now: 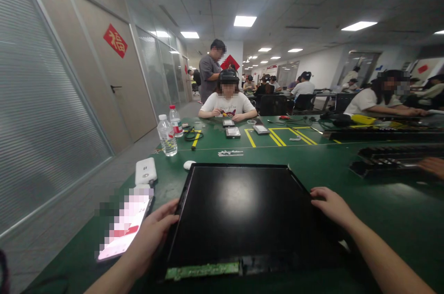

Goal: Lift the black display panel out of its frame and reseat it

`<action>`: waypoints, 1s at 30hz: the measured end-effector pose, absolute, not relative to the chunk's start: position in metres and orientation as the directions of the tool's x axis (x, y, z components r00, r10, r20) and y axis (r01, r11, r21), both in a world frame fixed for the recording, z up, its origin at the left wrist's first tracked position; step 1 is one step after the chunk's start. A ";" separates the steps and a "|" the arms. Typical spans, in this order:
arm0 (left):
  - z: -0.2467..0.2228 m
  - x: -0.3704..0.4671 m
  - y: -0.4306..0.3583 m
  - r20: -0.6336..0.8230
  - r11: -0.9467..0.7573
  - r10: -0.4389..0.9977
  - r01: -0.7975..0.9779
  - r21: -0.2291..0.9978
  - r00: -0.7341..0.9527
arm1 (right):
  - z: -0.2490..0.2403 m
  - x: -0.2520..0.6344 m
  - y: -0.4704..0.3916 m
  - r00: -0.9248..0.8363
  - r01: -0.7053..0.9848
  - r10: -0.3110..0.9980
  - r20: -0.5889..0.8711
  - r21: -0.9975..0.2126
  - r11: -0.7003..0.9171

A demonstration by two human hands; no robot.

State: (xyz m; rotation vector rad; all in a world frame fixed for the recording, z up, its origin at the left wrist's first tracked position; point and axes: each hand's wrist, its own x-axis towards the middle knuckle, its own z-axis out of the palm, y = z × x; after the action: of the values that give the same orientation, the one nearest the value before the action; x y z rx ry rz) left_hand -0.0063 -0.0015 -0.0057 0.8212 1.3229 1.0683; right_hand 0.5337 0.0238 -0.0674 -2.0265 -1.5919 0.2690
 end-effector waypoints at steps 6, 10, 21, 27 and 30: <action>-0.005 0.011 0.001 -0.488 0.443 0.860 -0.259 0.858 -0.149 | -0.071 0.529 0.027 0.222 0.878 0.940 0.258 -0.473 -0.077; -0.011 0.007 0.002 -0.476 0.415 0.859 -0.291 0.862 -0.188 | -0.083 0.528 0.014 0.205 0.870 0.927 0.313 -0.492 -0.026; 0.000 0.005 -0.010 -0.461 0.432 0.884 -0.242 0.869 -0.078 | -0.086 0.525 0.014 0.219 0.864 0.937 0.272 -0.501 -0.056; 0.007 0.008 -0.014 -0.502 0.475 0.863 -0.248 0.844 -0.058 | -0.087 0.525 0.012 0.172 0.894 0.952 0.253 -0.446 -0.043; 0.007 0.006 -0.016 -0.505 0.478 0.863 -0.282 0.832 -0.024 | -0.087 0.524 0.012 0.171 0.903 0.946 0.274 -0.428 -0.039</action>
State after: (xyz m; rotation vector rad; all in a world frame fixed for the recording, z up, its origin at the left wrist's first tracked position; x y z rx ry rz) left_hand 0.0064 -0.0157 0.0075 0.5856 1.2810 1.0021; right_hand 0.5241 0.0116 -0.0874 -1.9492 -1.7397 0.1128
